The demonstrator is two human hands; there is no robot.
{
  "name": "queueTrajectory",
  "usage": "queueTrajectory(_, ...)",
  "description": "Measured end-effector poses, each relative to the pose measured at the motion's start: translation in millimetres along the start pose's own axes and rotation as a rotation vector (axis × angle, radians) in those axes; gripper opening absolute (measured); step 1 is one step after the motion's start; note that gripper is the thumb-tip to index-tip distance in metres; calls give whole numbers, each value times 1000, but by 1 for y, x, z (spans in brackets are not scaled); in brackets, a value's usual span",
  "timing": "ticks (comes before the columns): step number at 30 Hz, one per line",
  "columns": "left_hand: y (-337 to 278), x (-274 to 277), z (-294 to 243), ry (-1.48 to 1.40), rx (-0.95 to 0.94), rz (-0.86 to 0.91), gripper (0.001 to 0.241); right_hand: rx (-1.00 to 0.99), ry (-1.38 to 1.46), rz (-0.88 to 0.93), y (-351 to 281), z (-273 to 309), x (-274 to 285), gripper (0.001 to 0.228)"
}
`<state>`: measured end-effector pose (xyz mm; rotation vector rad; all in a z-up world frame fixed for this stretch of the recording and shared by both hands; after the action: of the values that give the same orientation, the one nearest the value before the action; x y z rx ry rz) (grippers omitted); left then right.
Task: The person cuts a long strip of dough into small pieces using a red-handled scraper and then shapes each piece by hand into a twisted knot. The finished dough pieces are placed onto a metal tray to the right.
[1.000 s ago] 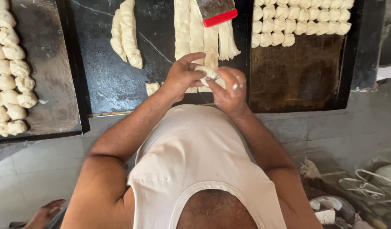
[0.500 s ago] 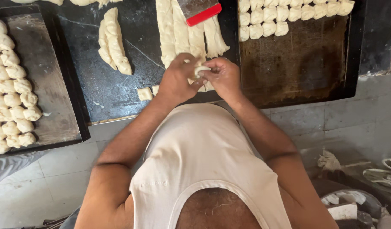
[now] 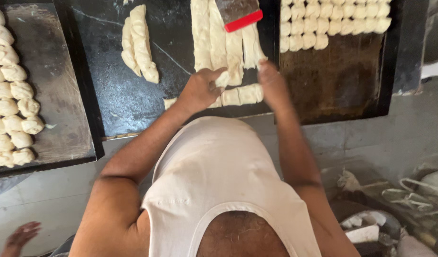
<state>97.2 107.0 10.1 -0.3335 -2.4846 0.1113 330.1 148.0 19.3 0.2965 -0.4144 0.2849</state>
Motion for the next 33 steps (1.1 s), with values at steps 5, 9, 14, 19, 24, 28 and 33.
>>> queueTrajectory(5, -7, 14, -45, 58, -109, -229, 63, -408, 229, 10, -4, 22, -33, 24)
queueTrajectory(9, -1, 3, -50, 181, -75, -292, 46, -306, 24, 61, 21, 55, -18, 14)
queueTrajectory(14, 10, -35, -17, -462, 399, -68, 40, 355, -203, 77, 7, 85, -11, 24)
queueTrajectory(19, 14, -45, -7, -1170, 522, 30, 49, 582, -321, 114, -9, 90, -15, 26)
queueTrajectory(24, 8, -21, -14, -602, 366, -69, 38, 436, -225, -72, -8, 94, -17, 33)
queueTrajectory(28, 11, -21, -13, -756, 50, -3, 27, 90, -37, -27, -5, 66, -38, 37)
queueTrajectory(33, 5, 0, 33, -802, 165, -146, 23, -53, 393, -246, -14, 37, -2, 39)
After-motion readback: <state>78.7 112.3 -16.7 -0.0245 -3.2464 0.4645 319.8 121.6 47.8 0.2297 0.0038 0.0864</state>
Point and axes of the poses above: each hand's wrist, its own y-axis towards the middle knuckle, its own x-axis out of the back of the hand, z = x × y, the point moved 6 cm from there along y, towards the middle knuckle, and after that the axes turned 10 degrees about y, right-handed, at the moved point
